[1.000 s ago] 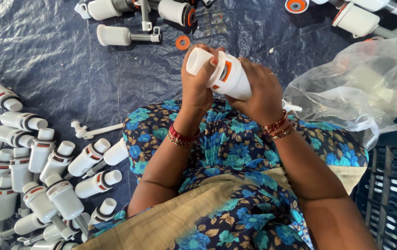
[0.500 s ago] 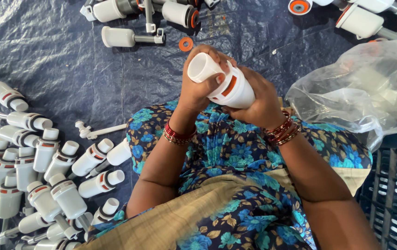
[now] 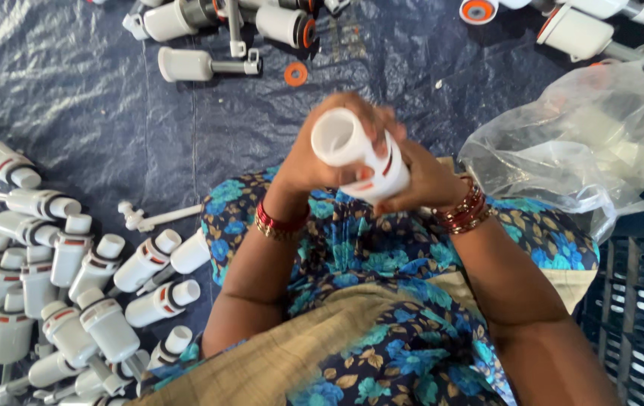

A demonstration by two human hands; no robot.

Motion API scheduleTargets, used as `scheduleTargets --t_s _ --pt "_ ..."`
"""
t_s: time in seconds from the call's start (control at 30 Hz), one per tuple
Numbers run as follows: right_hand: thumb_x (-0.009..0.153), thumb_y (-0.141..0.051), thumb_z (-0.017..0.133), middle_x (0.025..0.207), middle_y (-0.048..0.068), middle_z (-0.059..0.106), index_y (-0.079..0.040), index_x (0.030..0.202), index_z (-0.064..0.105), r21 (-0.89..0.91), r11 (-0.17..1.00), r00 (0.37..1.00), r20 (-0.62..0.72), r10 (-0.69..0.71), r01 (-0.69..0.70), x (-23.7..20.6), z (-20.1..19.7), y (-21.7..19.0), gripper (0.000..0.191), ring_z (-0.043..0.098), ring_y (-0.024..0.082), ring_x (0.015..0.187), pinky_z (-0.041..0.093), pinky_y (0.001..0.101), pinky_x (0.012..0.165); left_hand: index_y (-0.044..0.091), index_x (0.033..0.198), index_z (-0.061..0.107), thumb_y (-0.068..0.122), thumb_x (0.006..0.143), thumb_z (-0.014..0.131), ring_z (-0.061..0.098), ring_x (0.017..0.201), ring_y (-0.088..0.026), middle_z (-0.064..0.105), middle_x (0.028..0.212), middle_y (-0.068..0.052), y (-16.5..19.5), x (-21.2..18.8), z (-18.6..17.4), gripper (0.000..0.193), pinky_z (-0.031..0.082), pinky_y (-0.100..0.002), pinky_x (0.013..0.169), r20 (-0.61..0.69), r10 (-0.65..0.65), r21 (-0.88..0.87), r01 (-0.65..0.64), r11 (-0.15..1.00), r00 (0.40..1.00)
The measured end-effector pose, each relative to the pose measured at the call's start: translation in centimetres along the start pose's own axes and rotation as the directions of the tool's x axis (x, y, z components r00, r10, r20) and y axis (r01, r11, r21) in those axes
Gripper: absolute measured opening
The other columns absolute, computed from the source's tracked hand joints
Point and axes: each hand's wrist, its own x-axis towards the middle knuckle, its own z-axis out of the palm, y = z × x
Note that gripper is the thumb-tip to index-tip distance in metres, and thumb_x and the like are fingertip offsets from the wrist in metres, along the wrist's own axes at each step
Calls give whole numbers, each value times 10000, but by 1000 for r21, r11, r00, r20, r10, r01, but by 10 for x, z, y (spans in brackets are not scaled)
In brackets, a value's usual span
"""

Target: The person sits on a blue tarp and assembles white plastic components with orange rings. They pick up parts from a pile, fit them together by hand, and place the assembled units into a blue crate.

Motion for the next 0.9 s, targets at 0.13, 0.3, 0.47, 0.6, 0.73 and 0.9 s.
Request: scheduleTargets --t_s 0.13,0.3,0.47,0.6,0.73,0.9 --pt "771 -402 1008 1383 154 652 -66 1475 489 -840 524 855 -372 -361 -144 2 8 3 938 623 280 1293 509 410 1104 92 1184 573 149 791 848 674 1150 -257 709 1074 -73 -7 -1 13 483 511 -407 1170 -497 0 194 111 975 868" --pt "645 -391 932 1301 173 670 -7 1456 477 -436 896 984 -105 -146 87 3 2 -5 1006 681 359 1194 513 463 1050 63 1068 581 76 802 813 687 1039 -213 669 971 -52 -3 3 6 353 549 -407 1009 -91 18 -18 -19 1000 996" --pt "711 -347 974 1280 181 684 -51 1414 513 -690 709 863 -440 -250 -147 12 21 -16 891 677 374 1182 541 458 1002 56 1124 580 84 819 753 657 1176 -242 690 1087 -82 -15 10 24 352 532 -394 1061 -562 -14 85 74 994 827" --pt "684 -298 939 1317 195 646 -36 1452 455 -630 776 927 -296 -230 -8 13 10 -30 945 673 375 1170 535 460 979 65 1098 567 23 806 766 676 1159 -281 670 1037 -84 -29 2 17 355 559 -437 1018 -436 -79 -114 32 993 897" --pt "698 -278 884 1256 149 682 -49 1363 539 -543 835 959 -275 -73 -93 13 3 -23 784 690 341 1143 557 411 972 48 1104 574 -9 881 766 656 1226 -239 660 1046 -84 -41 -3 -5 300 536 -385 1084 -226 -36 -175 -5 985 973" --pt "840 -354 890 1284 197 633 14 1384 520 -866 416 817 -440 -373 -277 15 29 7 754 627 368 1170 493 475 987 68 1170 555 66 862 766 643 1051 -183 663 1119 -83 -67 -1 22 374 538 -356 959 -772 -61 -65 17 998 633"
